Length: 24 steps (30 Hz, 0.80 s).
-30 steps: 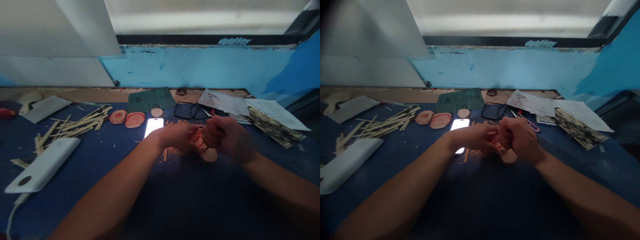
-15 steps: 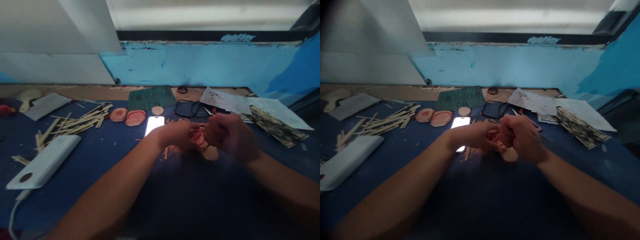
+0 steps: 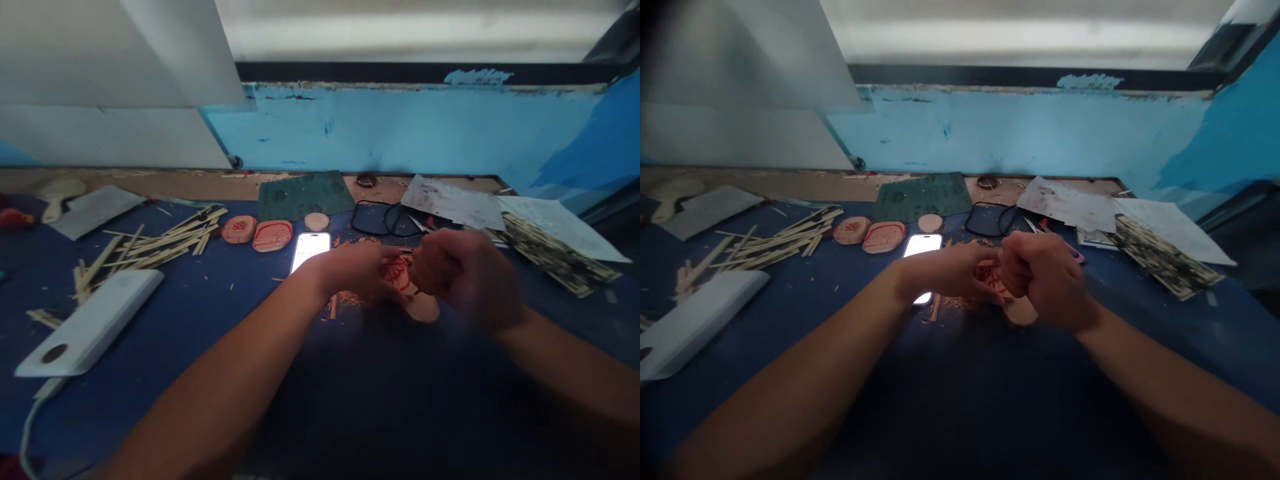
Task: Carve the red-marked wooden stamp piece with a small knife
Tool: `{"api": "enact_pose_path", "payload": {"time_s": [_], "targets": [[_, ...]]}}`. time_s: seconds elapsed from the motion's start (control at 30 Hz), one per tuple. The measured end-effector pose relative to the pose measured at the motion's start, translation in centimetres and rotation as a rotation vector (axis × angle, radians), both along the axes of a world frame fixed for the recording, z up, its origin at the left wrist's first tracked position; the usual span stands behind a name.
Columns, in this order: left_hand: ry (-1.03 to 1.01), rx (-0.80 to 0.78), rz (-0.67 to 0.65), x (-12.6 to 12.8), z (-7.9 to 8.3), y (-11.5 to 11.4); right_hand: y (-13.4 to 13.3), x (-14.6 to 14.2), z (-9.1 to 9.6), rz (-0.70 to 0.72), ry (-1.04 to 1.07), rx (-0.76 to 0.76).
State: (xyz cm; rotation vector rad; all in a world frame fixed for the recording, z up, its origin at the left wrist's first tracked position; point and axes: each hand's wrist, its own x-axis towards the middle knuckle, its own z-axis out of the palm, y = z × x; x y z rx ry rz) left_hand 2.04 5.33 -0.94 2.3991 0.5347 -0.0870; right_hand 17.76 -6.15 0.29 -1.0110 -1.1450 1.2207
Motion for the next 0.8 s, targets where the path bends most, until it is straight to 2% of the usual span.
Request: {"api": "enact_pose_path", "payload": {"time_s": [0.07,0.2,0.47,0.6,0.8], "targets": [[0.002,-0.010,-0.003,-0.03,-0.02,0.04,0.01,-0.07,0.02,-0.022,0.033,0.005],[-0.020,-0.014,-0.016,-0.03,-0.20,0.18,0.06,-0.25,-0.01,-0.001,-0.035,0.014],[0.007,0.024,0.000,0.02,-0.04,0.10,0.30,-0.32,0.41,-0.015,0.054,0.007],[0.019,0.029,-0.015,0.05,0.15,0.08,0.27,-0.38,0.54,-0.031,0.026,0.010],[0.059,0.004,0.011,0.01,0.33,0.02,0.61,0.01,-0.09,-0.012,0.053,0.004]]}}
